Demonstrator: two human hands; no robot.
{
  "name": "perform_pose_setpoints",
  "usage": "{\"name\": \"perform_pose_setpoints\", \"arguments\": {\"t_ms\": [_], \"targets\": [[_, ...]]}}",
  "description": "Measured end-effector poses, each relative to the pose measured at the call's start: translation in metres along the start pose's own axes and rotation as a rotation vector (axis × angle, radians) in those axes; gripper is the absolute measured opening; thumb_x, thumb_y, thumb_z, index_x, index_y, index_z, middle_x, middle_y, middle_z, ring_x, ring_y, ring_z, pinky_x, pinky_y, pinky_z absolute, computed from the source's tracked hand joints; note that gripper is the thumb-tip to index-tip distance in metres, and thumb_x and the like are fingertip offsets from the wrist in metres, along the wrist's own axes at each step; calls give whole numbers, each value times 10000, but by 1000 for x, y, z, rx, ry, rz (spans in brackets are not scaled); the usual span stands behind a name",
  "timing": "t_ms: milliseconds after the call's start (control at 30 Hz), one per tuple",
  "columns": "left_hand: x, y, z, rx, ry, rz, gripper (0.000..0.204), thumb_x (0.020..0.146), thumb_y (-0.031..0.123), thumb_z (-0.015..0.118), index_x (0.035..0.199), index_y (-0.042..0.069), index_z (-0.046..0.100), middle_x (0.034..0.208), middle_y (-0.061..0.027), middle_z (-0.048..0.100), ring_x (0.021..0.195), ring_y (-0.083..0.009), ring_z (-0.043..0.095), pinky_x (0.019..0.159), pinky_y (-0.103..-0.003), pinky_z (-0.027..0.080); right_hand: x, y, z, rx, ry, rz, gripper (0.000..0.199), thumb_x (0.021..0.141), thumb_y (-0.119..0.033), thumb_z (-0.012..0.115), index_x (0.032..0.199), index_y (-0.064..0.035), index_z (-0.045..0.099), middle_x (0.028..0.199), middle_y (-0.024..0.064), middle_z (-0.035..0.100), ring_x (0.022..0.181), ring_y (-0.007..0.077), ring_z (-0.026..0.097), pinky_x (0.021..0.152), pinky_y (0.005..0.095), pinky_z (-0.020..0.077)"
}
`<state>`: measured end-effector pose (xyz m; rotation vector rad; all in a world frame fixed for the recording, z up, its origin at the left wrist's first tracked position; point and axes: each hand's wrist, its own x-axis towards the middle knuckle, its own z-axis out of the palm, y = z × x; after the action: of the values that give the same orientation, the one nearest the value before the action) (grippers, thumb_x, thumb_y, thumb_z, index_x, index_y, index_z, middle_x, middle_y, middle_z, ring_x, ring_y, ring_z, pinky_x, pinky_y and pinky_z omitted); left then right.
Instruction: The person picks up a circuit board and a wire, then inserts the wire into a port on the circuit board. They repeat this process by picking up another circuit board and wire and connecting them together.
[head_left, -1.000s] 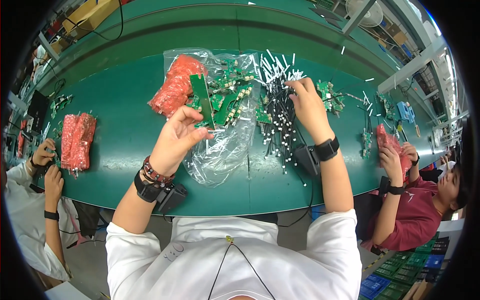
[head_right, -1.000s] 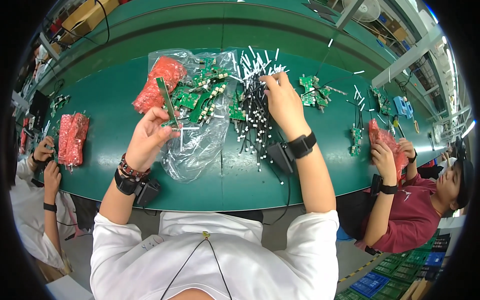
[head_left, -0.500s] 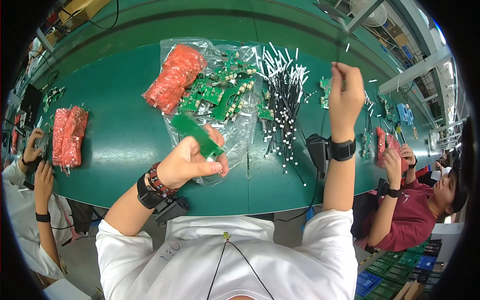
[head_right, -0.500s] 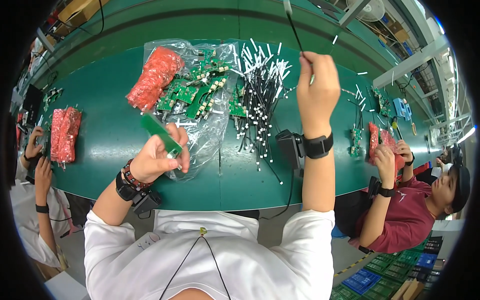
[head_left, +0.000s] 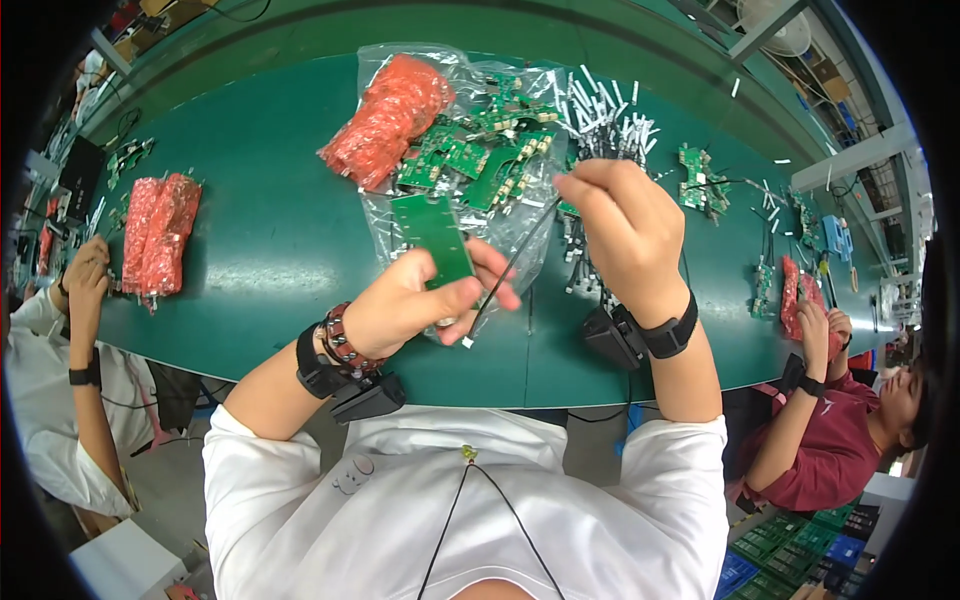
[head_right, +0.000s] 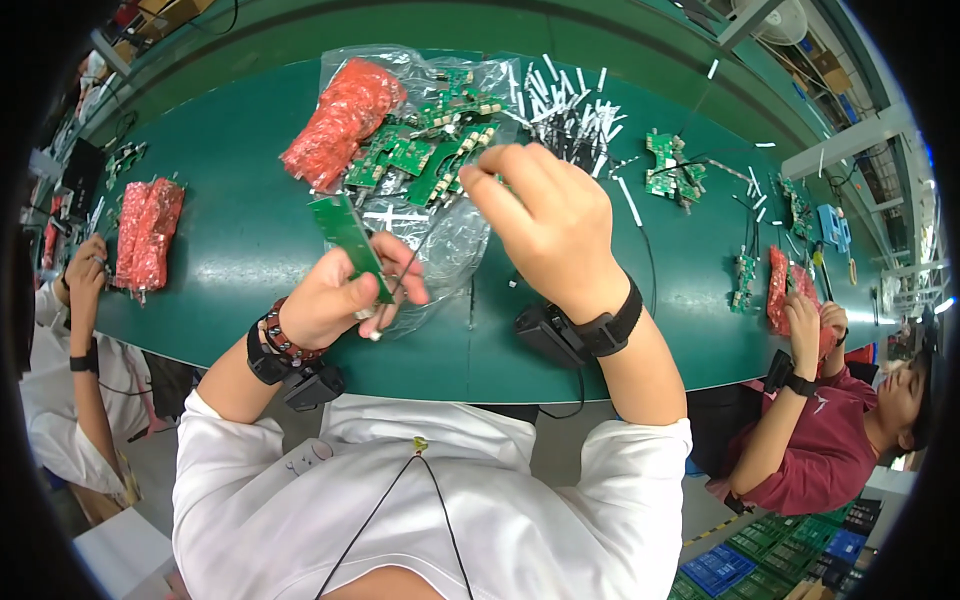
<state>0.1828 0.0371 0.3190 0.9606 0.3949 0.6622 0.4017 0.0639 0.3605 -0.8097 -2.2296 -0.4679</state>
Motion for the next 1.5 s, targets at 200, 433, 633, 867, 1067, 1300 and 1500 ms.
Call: {"name": "perform_pose_setpoints", "arguments": {"t_ms": [200,433,633,867,1067,1300,1500], "targets": [[-2,11,7,231,87,-195,267,835,242,550,922,-4,491,785,-105,592,434,-69,426,447,-187,355,0,-15,7,-55,-24,-77,253,577,31,602,824,-24,593,822,78,565,654,207,555,535,275,437],[-3,7,1,24,226,8,207,842,208,549,865,6,511,799,-109,608,473,-67,468,467,-191,373,-7,-42,8,239,87,208,242,647,-6,631,876,-14,554,797,85,558,704,227,553,553,293,442],[-4,1,4,118,316,146,206,847,208,544,866,3,528,767,-91,604,479,-78,477,467,-193,374,-20,-71,12,1086,-426,612,97,761,-11,596,785,-25,503,808,72,523,675,135,549,529,247,422],[-1,4,3,-233,251,118,274,844,160,530,1058,16,438,1109,-112,478,741,-128,532,630,-244,414,-30,-63,16,1639,-201,926,91,830,-69,538,840,-3,475,765,80,527,624,131,520,514,229,419],[5,-3,5,-223,298,151,313,867,160,492,1139,37,396,1121,-89,452,825,-122,509,697,-243,412,-32,-58,22,1598,91,948,110,844,-82,516,841,-1,442,749,113,520,573,150,518,500,227,441],[2,-5,-3,97,274,307,221,870,236,501,1001,59,487,998,-72,524,775,-106,533,644,-215,438,-37,-60,24,1751,121,821,117,815,16,530,913,7,468,853,124,554,736,156,580,609,246,488],[-3,8,-9,213,307,25,200,881,235,480,966,54,493,747,-24,574,601,-62,545,481,-179,420,-35,-60,23,1488,47,689,135,759,39,576,851,-11,491,829,122,531,678,185,544,605,276,462]]}}
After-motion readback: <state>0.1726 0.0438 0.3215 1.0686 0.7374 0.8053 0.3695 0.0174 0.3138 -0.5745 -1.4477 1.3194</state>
